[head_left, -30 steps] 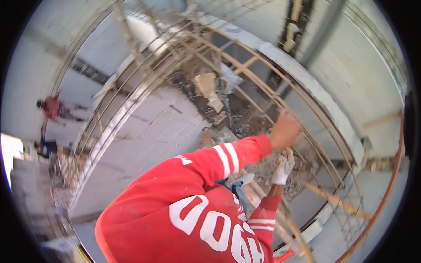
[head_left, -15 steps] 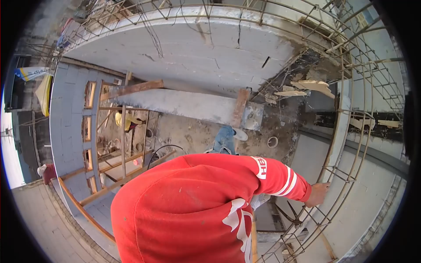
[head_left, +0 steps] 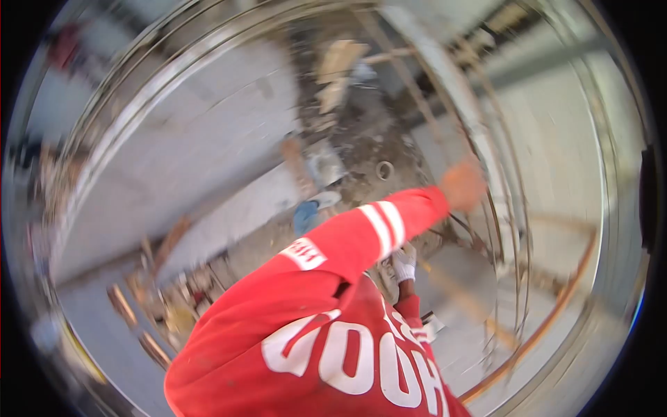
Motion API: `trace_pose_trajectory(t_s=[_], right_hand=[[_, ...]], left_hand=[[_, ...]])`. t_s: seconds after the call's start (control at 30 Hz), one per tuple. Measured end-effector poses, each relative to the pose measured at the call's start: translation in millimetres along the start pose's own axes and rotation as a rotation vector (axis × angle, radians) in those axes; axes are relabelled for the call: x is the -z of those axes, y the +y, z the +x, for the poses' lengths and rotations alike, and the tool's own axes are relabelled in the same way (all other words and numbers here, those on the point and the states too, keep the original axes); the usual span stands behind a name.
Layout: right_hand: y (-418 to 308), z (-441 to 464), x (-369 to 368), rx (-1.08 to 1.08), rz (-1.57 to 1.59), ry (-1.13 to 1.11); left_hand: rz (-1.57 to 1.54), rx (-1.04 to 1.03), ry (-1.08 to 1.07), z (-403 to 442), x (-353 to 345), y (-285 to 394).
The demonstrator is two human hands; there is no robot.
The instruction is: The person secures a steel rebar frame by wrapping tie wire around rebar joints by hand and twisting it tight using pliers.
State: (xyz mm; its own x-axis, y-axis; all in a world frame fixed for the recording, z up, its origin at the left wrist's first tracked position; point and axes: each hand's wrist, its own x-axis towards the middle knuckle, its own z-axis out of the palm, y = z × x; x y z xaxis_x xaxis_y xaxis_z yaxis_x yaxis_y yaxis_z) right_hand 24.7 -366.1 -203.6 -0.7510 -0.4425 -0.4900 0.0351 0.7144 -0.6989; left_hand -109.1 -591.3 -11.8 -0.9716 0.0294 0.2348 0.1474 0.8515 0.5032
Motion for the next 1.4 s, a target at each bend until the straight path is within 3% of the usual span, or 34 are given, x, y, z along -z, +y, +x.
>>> trace_pose_trajectory(t_s=[0.03,0.07,0.13,0.2,0.23,0.3,0.37,0.43,0.5,0.57,0.6,0.73,0.8,0.9,1.0,1.2,1.27,1.33,1.4], right_hand=[[-37,-23,0,0.08,0.054,0.127],[-29,-32,-7,0.033,0.2,0.162],[8,-49,-17,0.03,-0.037,0.265],[34,-80,-35,-0.178,0.059,0.467],[51,-97,-44,-0.267,0.041,0.473],[90,-119,-72,-0.408,0.097,0.541],[129,-141,-123,-0.694,0.015,0.665],[158,-177,-153,-0.76,0.044,0.644],[156,-208,-184,-1.051,0.244,0.587],[142,-231,-212,-1.168,0.342,0.609],[132,-237,-225,-1.262,0.392,0.604],[82,-225,-268,-1.343,0.557,0.647],[58,-200,-286,-1.217,0.541,0.68],[37,-149,-306,-1.218,0.68,0.775],[32,-121,-320,-1.098,0.612,0.922],[10,-170,-316,-1.315,0.636,0.996],[12,-171,-323,-1.327,0.642,0.962],[21,-163,-327,-1.413,0.869,1.092],[18,-164,-310,-1.403,0.781,1.042]], left_hand=[[0.057,-0.056,-0.029,2,10,-3],[0.092,-0.092,0.109,-1,19,-3],[0.163,-0.232,0.232,3,12,-7],[0.201,-0.223,0.051,1,37,8],[0.276,-0.258,0.166,0,22,-3],[0.258,-0.262,0.067,10,18,-20],[0.29,-0.285,0.02,16,26,-25],[0.288,-0.306,-0.008,21,25,-30],[0.307,-0.362,-0.036,27,22,-33],[0.363,-0.265,-0.021,25,24,-31],[0.359,-0.31,-0.029,29,23,-38],[0.449,-0.358,-0.14,45,24,-41],[0.497,-0.354,-0.214,49,25,-36],[0.381,-0.397,-0.253,50,23,-38],[0.188,-0.424,-0.163,40,21,-38],[0.079,-0.442,-0.068,26,24,-30],[0.025,-0.583,0.213,17,29,-31],[-0.071,-0.496,0.158,-13,28,-26],[0.107,-0.704,0.25,-51,28,-24]])
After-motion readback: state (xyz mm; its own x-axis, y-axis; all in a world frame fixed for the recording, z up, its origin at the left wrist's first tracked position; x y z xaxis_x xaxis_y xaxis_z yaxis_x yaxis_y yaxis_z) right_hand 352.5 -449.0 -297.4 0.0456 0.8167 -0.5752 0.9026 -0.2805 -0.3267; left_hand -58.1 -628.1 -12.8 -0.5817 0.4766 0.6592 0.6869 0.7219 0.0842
